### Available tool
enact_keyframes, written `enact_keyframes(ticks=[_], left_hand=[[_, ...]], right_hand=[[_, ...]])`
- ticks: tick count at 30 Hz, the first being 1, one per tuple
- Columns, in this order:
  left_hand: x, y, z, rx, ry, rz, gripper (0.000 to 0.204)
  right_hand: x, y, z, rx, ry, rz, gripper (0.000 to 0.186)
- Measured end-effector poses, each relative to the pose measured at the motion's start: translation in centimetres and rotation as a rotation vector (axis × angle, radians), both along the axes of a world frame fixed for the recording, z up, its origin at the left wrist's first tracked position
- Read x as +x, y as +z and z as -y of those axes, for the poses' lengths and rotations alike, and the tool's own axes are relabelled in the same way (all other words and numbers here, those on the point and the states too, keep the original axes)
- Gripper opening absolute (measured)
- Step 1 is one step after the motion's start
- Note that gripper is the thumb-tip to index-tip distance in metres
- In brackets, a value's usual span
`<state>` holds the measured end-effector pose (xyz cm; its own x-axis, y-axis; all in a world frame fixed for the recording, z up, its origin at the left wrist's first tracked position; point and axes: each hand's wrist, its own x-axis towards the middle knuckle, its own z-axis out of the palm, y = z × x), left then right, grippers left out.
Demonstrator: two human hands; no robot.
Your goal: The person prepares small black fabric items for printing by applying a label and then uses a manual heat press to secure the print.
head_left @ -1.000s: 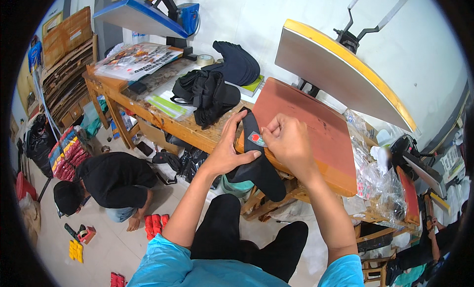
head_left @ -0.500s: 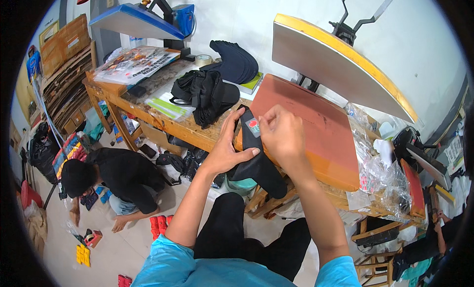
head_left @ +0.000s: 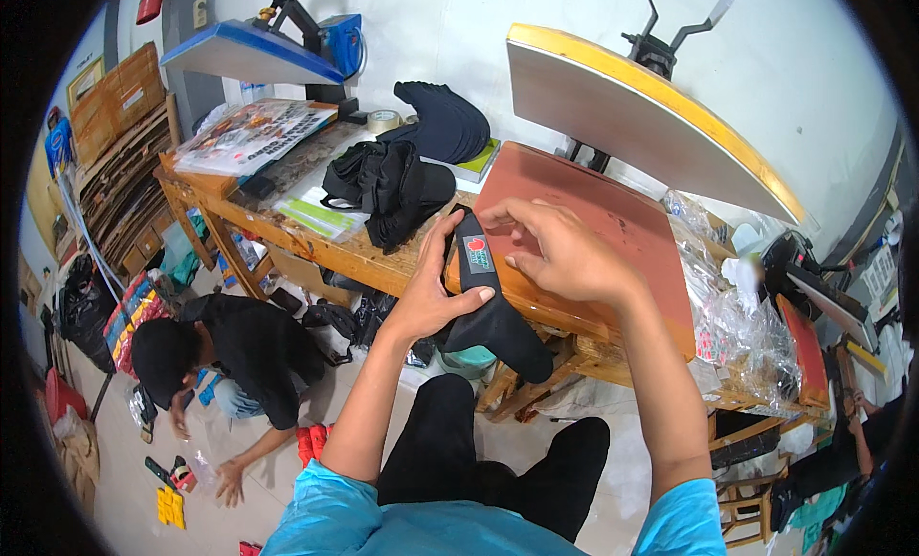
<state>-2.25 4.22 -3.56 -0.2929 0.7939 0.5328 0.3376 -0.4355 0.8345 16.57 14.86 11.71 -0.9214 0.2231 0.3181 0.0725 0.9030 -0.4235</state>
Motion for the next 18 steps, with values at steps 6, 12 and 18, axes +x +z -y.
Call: enact_keyframes(ticks=[6, 12, 18], left_hand=[[-0.4, -0.1, -0.3, -0.01, -0.01, -0.028, 0.117], [-0.4, -0.3, -0.2, 0.012, -0.03, 0.015, 0.117], [-0.4, -0.5, -0.3, -0.011, -0.008, -0.033, 0.117]], right_hand=[[-0.9, -0.8, -2.5, -0.084, 0.067, -0.064, 0.046], [-1.8, -1.5, -1.7, -0.046, 0.033, -0.064, 0.047], [-2.1, -2.1, -2.0, 0.007, 0.019, -0.075, 0.047]])
